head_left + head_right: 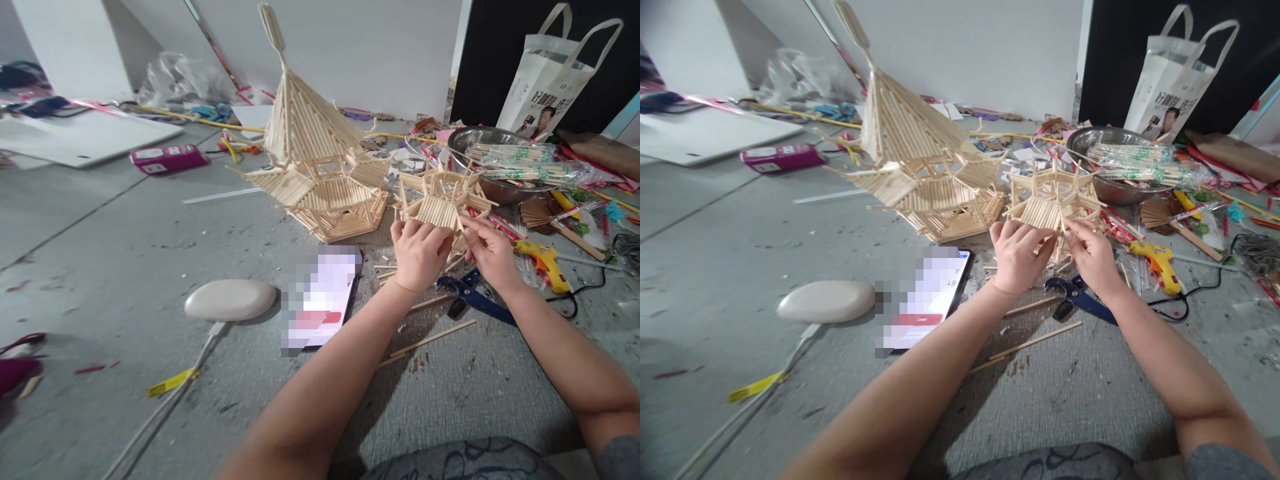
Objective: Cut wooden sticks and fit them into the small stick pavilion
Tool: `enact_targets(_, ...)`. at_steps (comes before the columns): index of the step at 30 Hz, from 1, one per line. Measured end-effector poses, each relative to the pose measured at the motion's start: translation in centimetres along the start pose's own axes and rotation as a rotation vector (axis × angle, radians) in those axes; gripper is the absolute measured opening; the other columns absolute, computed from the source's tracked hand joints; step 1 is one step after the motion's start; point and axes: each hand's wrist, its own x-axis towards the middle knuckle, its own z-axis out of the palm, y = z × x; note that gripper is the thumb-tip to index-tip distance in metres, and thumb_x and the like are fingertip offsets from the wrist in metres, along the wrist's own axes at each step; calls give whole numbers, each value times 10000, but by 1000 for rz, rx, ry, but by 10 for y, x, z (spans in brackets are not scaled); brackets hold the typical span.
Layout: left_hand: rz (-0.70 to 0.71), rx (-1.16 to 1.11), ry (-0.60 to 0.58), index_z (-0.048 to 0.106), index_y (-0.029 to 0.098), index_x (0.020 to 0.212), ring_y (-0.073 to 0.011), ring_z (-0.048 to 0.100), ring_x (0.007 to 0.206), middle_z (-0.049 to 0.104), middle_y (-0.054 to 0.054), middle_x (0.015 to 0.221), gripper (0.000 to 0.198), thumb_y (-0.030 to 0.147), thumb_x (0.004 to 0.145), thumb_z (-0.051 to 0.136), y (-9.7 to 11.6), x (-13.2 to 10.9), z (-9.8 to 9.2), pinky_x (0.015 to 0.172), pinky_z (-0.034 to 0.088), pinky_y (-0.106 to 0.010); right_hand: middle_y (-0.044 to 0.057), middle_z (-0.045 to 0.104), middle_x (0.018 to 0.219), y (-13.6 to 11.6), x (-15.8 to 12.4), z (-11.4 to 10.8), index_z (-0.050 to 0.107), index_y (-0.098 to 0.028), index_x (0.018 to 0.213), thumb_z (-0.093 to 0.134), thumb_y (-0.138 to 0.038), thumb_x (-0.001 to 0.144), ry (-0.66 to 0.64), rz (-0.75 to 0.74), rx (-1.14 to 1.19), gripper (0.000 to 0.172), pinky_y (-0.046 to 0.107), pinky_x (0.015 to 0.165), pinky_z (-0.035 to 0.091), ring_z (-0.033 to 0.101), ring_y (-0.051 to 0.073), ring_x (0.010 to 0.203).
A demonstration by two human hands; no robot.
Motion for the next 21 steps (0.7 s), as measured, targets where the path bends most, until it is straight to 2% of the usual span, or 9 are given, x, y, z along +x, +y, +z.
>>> enact_targets(5,26,8,6,627,272,670,-170,496,663,614,32,580,183,313,823,535,-1,0,0,721,259,-350,81,577,1124,-1,0,0,632,-235,1088,478,-427,846,-7,9,9,345,329,608,541,616,191,852)
enact_targets(12,-16,-49,-45,650,290,694,-175,506,688,617,25,602,183,322,829,530,-1,0,-1,733,243,-362,69,593,1121,-1,0,-1,631,-261,1088,470,-441,848,1,-6,-35,340,365,663,539,598,215,935)
enact_targets(21,3,-25,27,640,273,657,-174,505,647,634,37,573,179,315,809,555,-1,0,1,714,258,-356,79,577,1126,-1,-1,0,626,-236,1096,472,-439,847,-14,16,3,356,309,547,520,605,140,675)
